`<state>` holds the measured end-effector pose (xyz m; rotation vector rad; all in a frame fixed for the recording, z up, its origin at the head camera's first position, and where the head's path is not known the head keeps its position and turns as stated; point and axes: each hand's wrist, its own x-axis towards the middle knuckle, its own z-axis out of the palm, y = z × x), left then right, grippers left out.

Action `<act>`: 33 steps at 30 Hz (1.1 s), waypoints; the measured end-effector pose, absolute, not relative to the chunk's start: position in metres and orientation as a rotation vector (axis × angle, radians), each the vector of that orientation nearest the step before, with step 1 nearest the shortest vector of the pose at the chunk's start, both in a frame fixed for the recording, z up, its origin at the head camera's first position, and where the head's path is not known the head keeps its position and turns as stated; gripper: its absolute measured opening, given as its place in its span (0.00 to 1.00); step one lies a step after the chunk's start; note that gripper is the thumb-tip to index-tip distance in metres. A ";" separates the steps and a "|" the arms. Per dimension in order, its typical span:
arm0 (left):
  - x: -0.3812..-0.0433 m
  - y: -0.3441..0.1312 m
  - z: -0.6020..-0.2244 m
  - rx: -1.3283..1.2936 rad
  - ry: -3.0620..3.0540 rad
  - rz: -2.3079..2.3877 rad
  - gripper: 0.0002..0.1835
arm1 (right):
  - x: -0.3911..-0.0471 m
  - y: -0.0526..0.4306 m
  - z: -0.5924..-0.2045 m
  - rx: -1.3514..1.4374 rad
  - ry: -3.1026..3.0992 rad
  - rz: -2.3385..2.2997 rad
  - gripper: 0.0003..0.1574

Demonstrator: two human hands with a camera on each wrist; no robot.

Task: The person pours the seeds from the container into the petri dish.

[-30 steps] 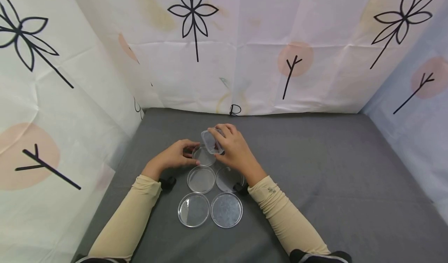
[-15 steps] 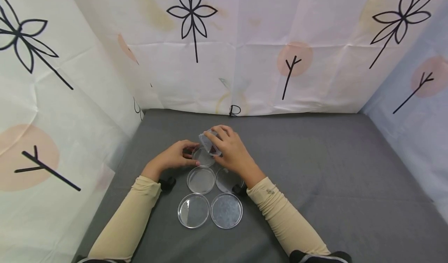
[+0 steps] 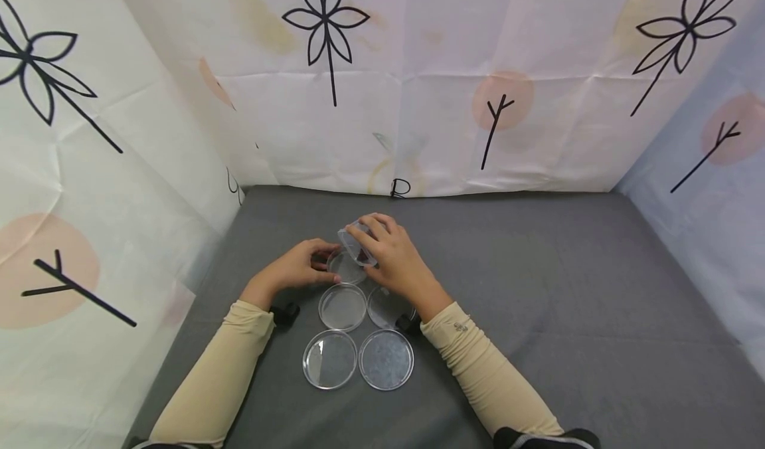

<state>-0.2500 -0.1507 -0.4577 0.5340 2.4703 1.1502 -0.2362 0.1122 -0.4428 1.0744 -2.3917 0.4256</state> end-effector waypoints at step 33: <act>-0.248 -0.150 -0.455 0.496 2.469 1.136 0.42 | -0.234 0.109 -0.442 1.106 -2.424 0.414 0.56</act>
